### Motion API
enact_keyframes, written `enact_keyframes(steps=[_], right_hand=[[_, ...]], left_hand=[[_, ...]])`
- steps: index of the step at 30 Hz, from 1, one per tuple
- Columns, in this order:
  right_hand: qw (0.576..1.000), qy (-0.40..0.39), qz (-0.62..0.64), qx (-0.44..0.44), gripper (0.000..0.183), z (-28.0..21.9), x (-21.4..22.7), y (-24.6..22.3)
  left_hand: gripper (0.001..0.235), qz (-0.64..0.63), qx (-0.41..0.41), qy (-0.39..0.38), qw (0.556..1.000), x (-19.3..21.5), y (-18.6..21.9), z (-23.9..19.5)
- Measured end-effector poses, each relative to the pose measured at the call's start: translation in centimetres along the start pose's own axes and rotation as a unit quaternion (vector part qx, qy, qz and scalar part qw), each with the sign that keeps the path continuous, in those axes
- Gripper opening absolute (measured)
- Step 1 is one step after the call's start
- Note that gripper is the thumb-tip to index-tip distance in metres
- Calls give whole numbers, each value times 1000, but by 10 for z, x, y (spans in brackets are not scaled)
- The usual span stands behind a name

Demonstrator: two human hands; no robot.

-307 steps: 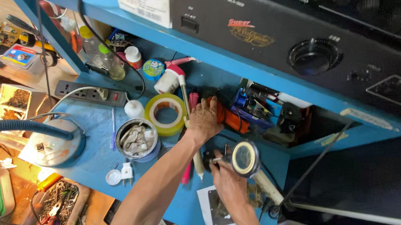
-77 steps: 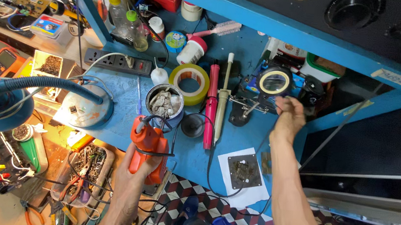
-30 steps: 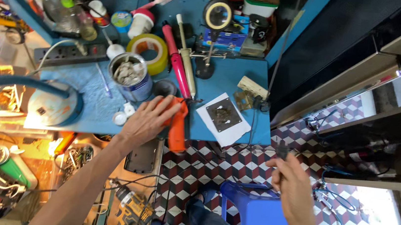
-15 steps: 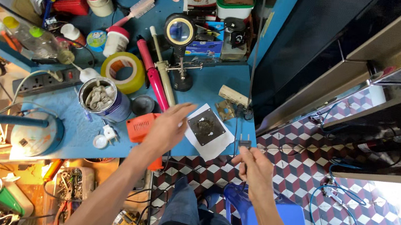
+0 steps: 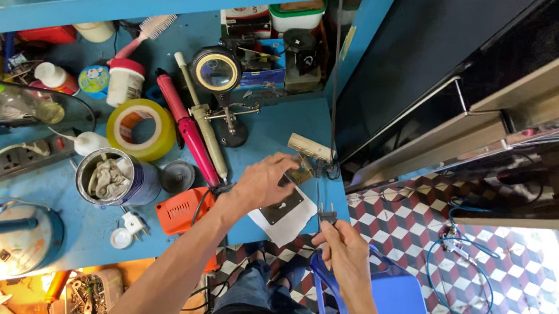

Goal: The person uses a heat gun to apply heat to a black plastic fuse box while holding it with the left hand. They then use a screwdriver to adjust internal components and wires, occasionally using pliers to manipulate wires. The person continues to heat and adjust the fuse box throughout the clip.

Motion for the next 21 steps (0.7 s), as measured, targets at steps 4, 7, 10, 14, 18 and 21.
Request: enact_keyframes(steps=[4,7,10,14,18,21], right_hand=[[1000,3,-9,-4,28,9,-6,-7],[999,3,-43,-3,28,17,-11,-17],[998,1,-66,0,26,18,-18,-22],[991,16,-133,-2,27,24,-24,-29],[948,111,-269,131,21,33,-24,-52],[891,176,-358,215,20,43,-32,-67]], left_hand=[[18,13,40,-48,998,1,-37,-4],[21,37,56,-19,998,25,-51,-5],[24,117,121,-6,986,41,-52,-10],[36,135,91,37,986,30,-23,14],[48,150,-42,39,987,1,-14,61],[45,125,48,-147,980,-33,-46,73]])
Point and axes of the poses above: each hand's wrist, its own z-axis towards the middle knuckle, its own x-axis out of the back of the hand, y = z × x, the point moved 8 cm from there along z, towards the middle knuckle, and after that the axes turned 8 degrees about -z, right-handed, at the moved point
